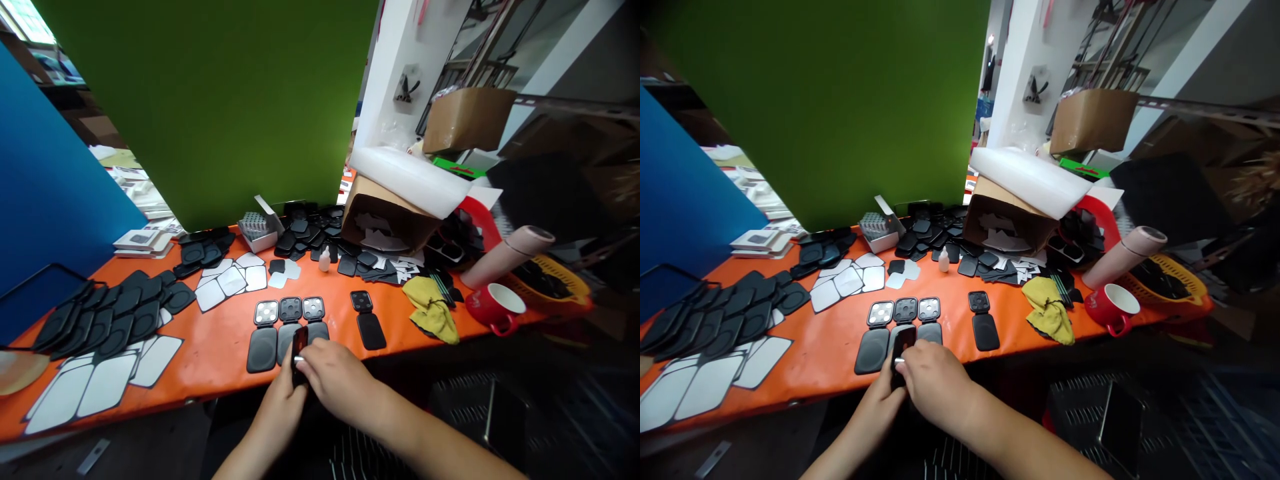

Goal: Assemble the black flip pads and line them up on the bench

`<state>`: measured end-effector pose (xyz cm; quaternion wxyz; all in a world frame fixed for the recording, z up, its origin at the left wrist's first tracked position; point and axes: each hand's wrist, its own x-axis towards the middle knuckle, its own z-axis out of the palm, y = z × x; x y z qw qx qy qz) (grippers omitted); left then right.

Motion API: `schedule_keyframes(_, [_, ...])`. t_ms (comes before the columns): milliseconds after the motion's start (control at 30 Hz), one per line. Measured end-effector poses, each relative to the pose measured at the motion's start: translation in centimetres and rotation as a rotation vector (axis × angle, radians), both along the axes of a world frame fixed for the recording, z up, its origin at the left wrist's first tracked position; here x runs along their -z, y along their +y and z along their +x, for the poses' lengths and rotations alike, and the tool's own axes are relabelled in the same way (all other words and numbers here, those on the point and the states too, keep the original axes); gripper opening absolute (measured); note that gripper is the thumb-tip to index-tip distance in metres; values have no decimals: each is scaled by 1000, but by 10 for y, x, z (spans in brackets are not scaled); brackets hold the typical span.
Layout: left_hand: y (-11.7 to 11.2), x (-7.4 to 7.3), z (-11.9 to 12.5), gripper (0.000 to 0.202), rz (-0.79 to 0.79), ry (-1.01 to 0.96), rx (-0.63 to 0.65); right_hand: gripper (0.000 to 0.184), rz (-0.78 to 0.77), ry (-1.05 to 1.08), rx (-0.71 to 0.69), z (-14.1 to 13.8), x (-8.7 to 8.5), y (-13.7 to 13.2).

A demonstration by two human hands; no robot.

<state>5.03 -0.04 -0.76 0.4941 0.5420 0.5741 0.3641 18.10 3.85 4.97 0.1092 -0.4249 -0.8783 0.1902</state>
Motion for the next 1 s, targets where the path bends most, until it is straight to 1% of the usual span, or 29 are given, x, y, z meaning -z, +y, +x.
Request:
schedule_keyframes(67, [-3,2,-1,65,67,112,-5,25,34,-57,-23,-4,0,-2])
schedule_keyframes(133, [-5,1,-3,62,92,159,7,24,30,-50,-38,-6,-1,-3])
schedule_keyframes(233, [-8,-2,-6,59,96,167,55,24,-18,15,-6,-7,-1,-3])
schedule_keyframes(367, [-9,-5,-9,58,104,161,102,22,-109,100,44,-8,6,-3])
schedule_keyframes(433, [-8,-6,-7,55,94,101,103,20,-142,143,81,-10,9,-4])
schedule_keyframes(500, [-7,-9,-3,54,69,-11,51,18,-198,230,96,-11,12,-3])
schedule_keyframes(533, [-6,-10,-2,55,38,-85,9,19,-252,300,87,-11,13,-2])
schedule_keyframes(600, [-5,-13,1,58,-81,-273,-74,22,-408,469,82,-9,14,1])
schedule_keyframes(667, [-3,-15,0,61,-258,-463,-114,28,-579,595,130,-6,16,4])
schedule_keyframes(700, [-3,-15,0,61,-321,-519,-118,30,-635,622,163,-4,16,5])
schedule_keyframes(733, [-4,-15,-1,60,-339,-527,-119,31,-657,623,186,-3,16,5])
schedule_keyframes(767, [-4,-14,-3,59,-311,-483,-120,29,-643,605,191,-1,16,5])
schedule_keyframes(800, [-5,-14,-4,57,-248,-394,-117,26,-593,572,184,-1,15,5])
schedule_keyframes(867, [-7,-14,-5,53,-106,-145,-91,23,-437,480,173,0,12,3])
schedule_keyframes(933, [-9,-16,-6,50,-32,96,-23,23,-300,371,183,-1,10,1])
schedule_keyframes(1000, [-11,-17,-7,47,35,288,57,24,-218,268,190,-1,9,0])
